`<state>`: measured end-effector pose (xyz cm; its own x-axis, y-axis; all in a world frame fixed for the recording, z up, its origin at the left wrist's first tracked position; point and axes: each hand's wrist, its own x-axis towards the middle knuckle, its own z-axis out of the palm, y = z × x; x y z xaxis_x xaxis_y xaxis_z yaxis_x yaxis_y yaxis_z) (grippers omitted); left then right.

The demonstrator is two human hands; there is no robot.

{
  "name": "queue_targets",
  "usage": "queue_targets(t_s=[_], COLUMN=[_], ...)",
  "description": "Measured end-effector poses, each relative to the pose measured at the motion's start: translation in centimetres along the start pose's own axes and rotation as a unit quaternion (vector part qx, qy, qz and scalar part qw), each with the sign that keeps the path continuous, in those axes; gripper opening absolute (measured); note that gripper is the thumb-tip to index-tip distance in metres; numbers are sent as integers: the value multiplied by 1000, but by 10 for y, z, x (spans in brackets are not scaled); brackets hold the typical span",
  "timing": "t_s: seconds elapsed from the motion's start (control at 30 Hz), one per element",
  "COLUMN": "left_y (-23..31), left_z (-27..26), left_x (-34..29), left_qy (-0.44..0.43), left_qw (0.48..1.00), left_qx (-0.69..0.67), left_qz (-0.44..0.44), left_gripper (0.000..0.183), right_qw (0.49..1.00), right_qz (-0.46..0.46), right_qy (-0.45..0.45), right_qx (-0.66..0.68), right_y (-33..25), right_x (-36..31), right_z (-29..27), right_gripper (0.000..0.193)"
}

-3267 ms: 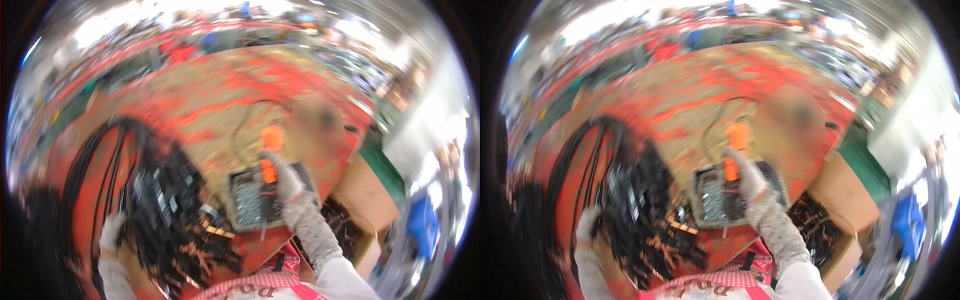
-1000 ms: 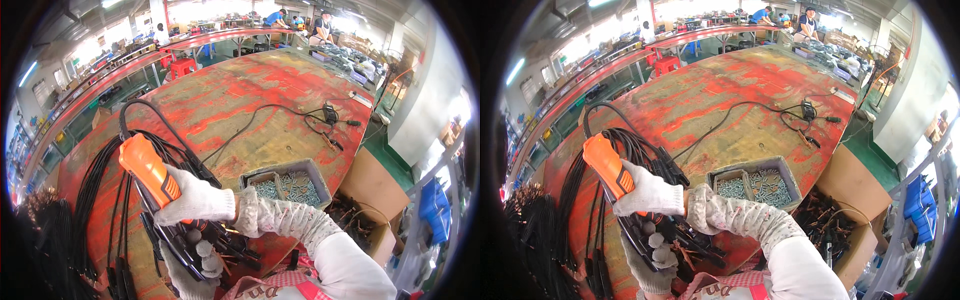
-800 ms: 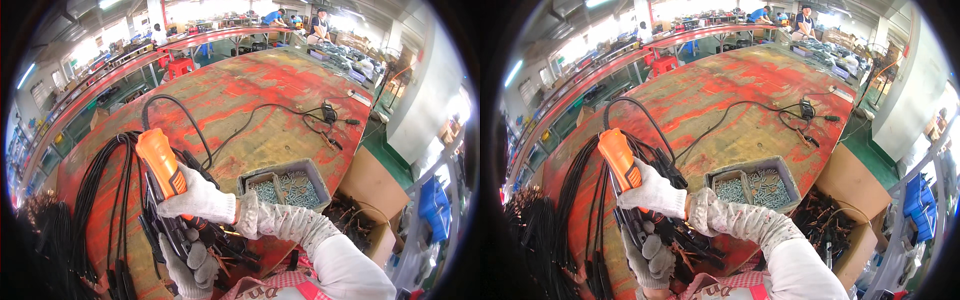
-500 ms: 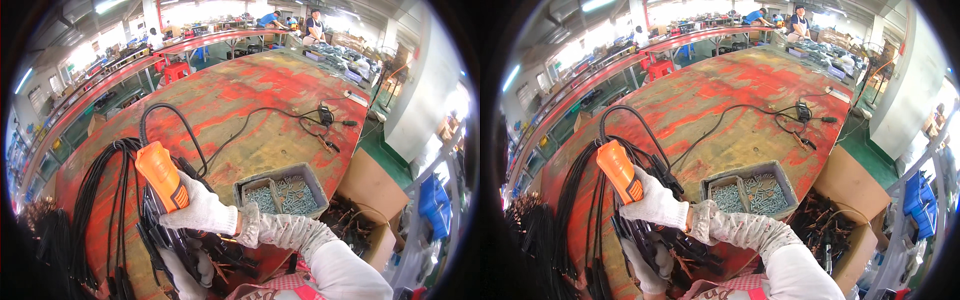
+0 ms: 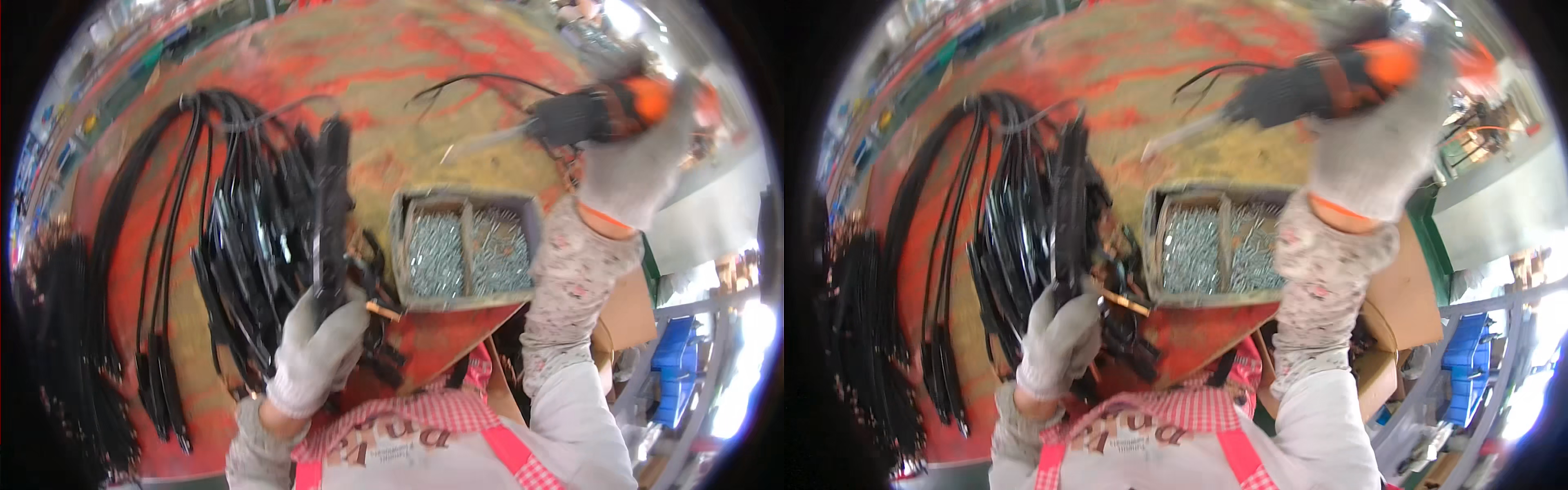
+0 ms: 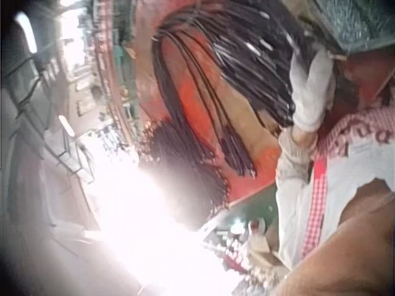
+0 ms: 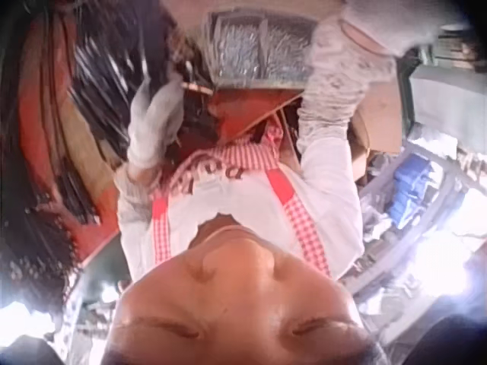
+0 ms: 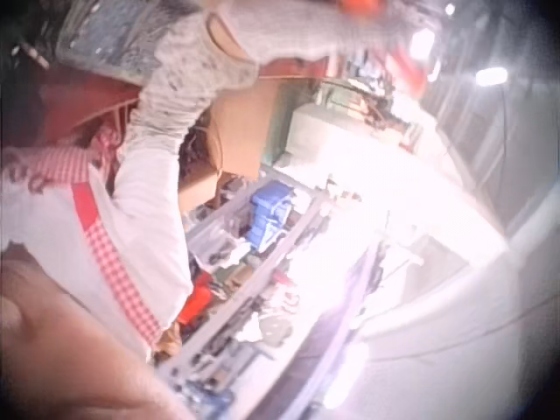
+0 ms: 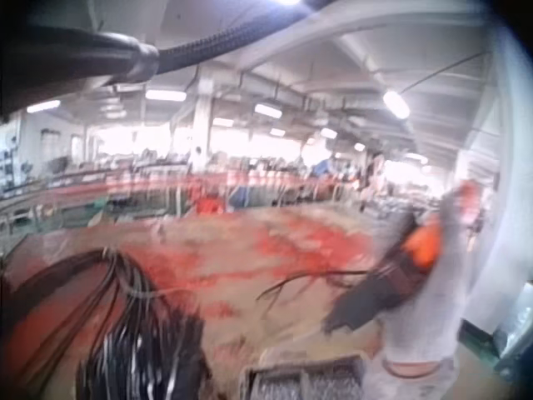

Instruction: The person drives screws into the black plastic housings of electrical lead clamps using an electric screwdriver.

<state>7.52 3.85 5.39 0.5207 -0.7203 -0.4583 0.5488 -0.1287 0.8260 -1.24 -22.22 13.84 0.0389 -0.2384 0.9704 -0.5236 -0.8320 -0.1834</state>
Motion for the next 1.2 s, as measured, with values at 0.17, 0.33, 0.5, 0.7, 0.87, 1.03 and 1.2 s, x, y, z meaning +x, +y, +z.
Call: queue_targets(t_s=[0.17, 0.33, 0.5, 0.7, 0.87, 1.03, 1.2], left_y=[-11, -31, -42, -39, -44, -47, -56], left_z=[6, 31, 33, 34, 28, 29, 28], left_x=[41, 46, 51, 54, 56, 54, 55], left_qy=[-31, -44, -27, -47, -63, -57, -34], left_qw=[996, 988, 989, 989, 991, 994, 999], left_qx=[-59, -91, -52, -60, -56, -32, -13], left_qz=[-66, -116, -136, -124, -107, -82, -40], left_gripper=[19, 19, 25, 27, 27, 30, 33], right_qw=[746, 671, 608, 651, 641, 682, 574], right_qz=[398, 471, 448, 450, 393, 367, 422], right_qy=[17, -64, -30, -58, -96, -67, -27], right_qx=[533, 569, 655, 609, 653, 629, 701], right_y=[7, 5, -17, -27, -20, -14, -14], right_x=[-49, -99, -127, -152, -139, -102, -80], right_z=[11, 6, 28, 43, 38, 13, -11], right_gripper=[44, 37, 44, 49, 44, 57, 64])
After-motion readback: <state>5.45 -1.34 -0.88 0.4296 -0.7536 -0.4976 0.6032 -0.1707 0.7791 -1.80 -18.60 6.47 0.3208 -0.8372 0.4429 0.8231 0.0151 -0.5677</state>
